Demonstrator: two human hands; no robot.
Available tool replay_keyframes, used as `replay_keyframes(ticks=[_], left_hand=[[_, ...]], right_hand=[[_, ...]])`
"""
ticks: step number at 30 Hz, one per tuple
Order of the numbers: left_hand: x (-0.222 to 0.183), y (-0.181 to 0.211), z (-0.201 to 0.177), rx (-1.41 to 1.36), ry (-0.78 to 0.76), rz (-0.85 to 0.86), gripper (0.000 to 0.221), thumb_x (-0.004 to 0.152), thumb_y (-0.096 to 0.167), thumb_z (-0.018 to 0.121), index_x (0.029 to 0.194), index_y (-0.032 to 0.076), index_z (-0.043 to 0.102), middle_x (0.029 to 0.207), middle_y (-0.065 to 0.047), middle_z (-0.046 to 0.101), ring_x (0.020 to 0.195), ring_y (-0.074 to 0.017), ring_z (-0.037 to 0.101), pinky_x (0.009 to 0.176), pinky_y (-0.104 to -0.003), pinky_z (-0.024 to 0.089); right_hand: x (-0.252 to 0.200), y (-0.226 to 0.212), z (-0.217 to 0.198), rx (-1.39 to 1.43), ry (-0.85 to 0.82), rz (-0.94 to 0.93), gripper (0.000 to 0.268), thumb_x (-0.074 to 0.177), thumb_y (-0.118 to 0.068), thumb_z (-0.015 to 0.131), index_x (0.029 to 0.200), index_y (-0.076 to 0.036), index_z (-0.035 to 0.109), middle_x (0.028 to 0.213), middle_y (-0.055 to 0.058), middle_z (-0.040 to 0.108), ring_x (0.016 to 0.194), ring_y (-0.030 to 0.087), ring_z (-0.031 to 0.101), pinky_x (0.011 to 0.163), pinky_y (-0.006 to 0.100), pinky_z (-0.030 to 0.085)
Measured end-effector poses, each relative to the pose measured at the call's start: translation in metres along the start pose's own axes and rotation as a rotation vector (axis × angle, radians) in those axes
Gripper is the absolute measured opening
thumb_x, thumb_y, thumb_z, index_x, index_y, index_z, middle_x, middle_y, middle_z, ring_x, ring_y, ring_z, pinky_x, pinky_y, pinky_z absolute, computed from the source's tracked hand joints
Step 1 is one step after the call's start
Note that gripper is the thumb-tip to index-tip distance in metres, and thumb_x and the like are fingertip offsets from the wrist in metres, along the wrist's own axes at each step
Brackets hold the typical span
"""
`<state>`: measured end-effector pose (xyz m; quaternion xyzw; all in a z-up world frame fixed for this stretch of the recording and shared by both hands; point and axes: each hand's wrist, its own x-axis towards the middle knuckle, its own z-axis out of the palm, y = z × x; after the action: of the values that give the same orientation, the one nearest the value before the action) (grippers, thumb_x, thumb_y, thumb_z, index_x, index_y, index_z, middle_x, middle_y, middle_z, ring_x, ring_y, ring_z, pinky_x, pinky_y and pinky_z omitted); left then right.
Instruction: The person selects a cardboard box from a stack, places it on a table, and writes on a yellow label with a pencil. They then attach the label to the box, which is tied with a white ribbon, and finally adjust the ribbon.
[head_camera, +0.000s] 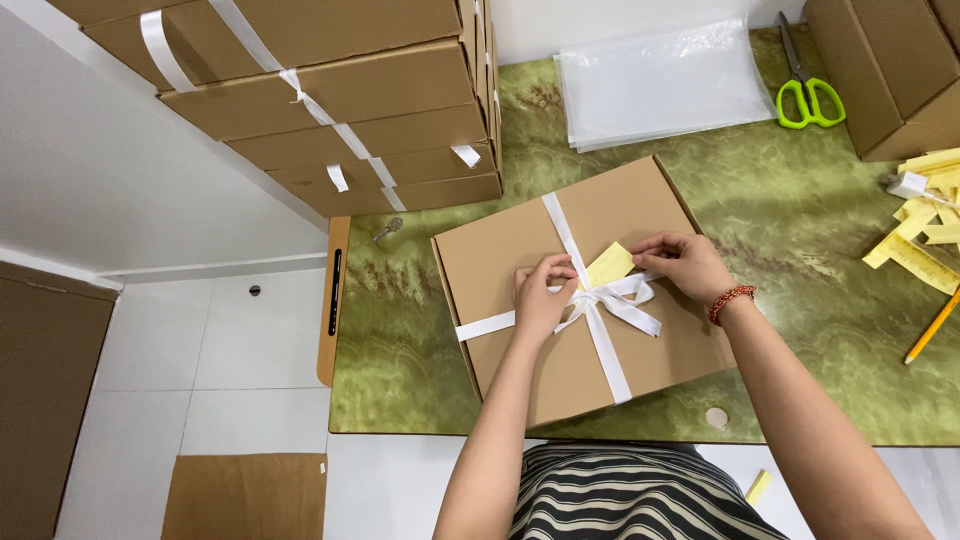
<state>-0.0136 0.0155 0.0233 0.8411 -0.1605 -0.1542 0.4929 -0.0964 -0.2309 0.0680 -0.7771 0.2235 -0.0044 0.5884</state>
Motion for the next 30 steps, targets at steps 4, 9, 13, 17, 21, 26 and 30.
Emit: replay_keyframes(ticks=[4,9,13,17,21,26,30], left_hand=[[0.000,0.000,0.001,0.002,0.007,0.006,0.038,0.090,0.027,0.078,0.127,0.035,0.071,0.103,0.019,0.078,0.114,-0.0205,0.052,0.110,-0.042,0.035],[-0.004,0.010,-0.004,0.009,0.013,0.003,0.035,0.090,0.026,0.079,0.124,0.033,0.072,0.102,0.015,0.079,0.115,-0.0228,0.053,0.111,-0.043,0.037],[0.000,0.008,-0.001,0.011,0.001,-0.019,0.036,0.089,0.027,0.080,0.123,0.034,0.072,0.102,0.015,0.079,0.114,-0.0214,0.053,0.111,-0.042,0.037],[0.003,0.035,0.000,0.072,0.050,-0.072,0.042,0.089,0.032,0.081,0.128,0.032,0.068,0.120,0.010,0.071,0.121,-0.0263,0.051,0.110,-0.049,0.040],[0.003,0.067,0.023,0.243,0.063,0.215,0.037,0.086,0.028,0.086,0.111,0.019,0.060,0.135,-0.004,0.056,0.127,-0.0349,0.052,0.107,-0.054,0.043],[0.002,0.095,0.062,0.276,0.012,0.363,0.042,0.085,0.029,0.086,0.112,0.020,0.056,0.141,-0.008,0.055,0.129,-0.0382,0.057,0.108,-0.058,0.044],[0.014,0.094,0.095,0.231,0.017,0.370,0.034,0.091,0.031,0.081,0.114,0.024,0.057,0.136,-0.005,0.061,0.127,-0.0326,0.063,0.102,-0.052,0.047]], right_hand=[[0.005,0.010,-0.002,0.007,0.007,-0.007,0.030,0.087,-0.011,0.085,0.117,-0.012,0.083,0.094,0.003,0.081,0.086,0.009,0.065,0.082,0.024,0.055],[-0.001,0.006,-0.001,0.091,0.094,0.001,0.032,0.090,-0.010,0.084,0.121,-0.011,0.079,0.098,0.004,0.080,0.089,0.011,0.070,0.085,0.026,0.058],[0.007,0.018,-0.003,0.188,0.164,-0.011,0.031,0.092,-0.011,0.085,0.122,-0.011,0.078,0.100,0.002,0.077,0.092,0.010,0.069,0.086,0.025,0.059],[0.008,0.027,-0.005,0.324,0.264,-0.039,0.031,0.096,-0.011,0.082,0.127,-0.010,0.075,0.102,0.001,0.076,0.091,0.009,0.070,0.085,0.023,0.061],[0.006,0.035,-0.008,0.601,0.307,-0.062,0.031,0.099,-0.005,0.076,0.130,-0.006,0.072,0.101,0.001,0.075,0.091,0.008,0.073,0.089,0.024,0.065],[0.003,0.049,-0.020,0.794,0.300,-0.030,0.032,0.099,-0.002,0.074,0.131,-0.004,0.070,0.103,0.003,0.075,0.095,0.015,0.076,0.093,0.034,0.067],[-0.020,0.026,-0.045,0.843,0.340,0.009,0.031,0.099,-0.002,0.074,0.129,-0.005,0.071,0.103,0.001,0.074,0.094,0.013,0.074,0.097,0.039,0.066]])
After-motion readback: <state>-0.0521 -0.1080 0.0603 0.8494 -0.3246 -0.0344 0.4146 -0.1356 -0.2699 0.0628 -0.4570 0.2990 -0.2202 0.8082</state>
